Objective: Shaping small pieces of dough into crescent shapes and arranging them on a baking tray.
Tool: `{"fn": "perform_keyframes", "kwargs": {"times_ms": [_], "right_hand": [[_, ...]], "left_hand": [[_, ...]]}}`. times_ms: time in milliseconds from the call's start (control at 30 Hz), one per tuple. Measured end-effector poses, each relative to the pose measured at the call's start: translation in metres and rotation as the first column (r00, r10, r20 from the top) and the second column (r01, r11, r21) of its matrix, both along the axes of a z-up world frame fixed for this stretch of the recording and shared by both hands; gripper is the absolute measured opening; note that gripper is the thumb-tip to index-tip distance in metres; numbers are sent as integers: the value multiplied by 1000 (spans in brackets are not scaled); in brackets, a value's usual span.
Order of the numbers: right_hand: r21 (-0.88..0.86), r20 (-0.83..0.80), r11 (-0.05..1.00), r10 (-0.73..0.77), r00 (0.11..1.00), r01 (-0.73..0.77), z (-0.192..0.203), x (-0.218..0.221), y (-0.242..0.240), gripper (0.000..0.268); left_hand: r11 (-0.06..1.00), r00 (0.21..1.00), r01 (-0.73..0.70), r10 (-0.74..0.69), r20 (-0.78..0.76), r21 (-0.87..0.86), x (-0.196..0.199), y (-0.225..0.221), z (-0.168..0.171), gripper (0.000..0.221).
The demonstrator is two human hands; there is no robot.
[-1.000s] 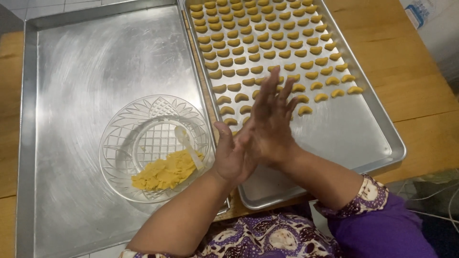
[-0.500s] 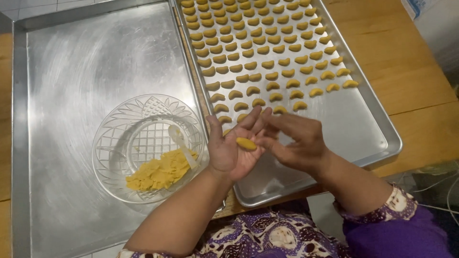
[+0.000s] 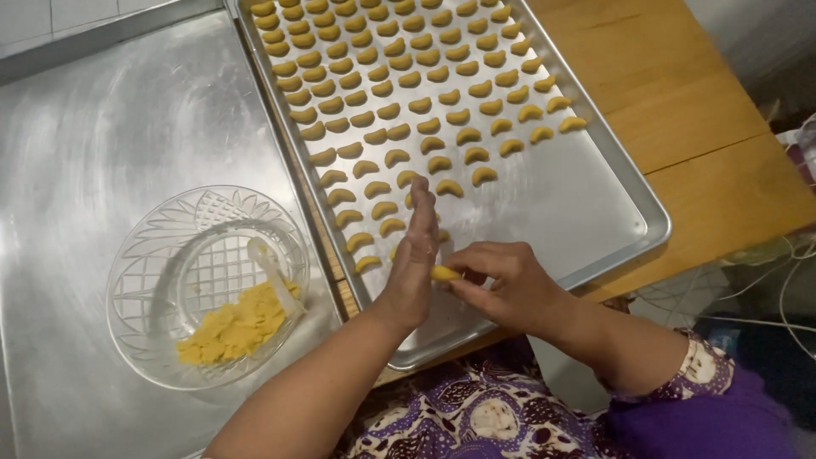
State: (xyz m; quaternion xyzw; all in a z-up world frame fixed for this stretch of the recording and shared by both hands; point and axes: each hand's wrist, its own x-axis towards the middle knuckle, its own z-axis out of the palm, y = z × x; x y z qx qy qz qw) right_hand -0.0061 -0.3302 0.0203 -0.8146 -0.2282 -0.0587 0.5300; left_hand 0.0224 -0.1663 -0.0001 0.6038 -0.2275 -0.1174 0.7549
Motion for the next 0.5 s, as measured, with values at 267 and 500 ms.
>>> {"fn": "perform_keyframes", "kwargs": {"times_ms": [267,500], "right_hand": [[31,-260,989,-134,956,147,-13,8,-20,14],[-271,-253,933,-308,917,238,-18,60,-52,20]], "left_hand": [[995,995,-64,70,-74,72,-6,-32,-9,95],[971,919,-238,237,-315,34,19,-15,-12,68]]}}
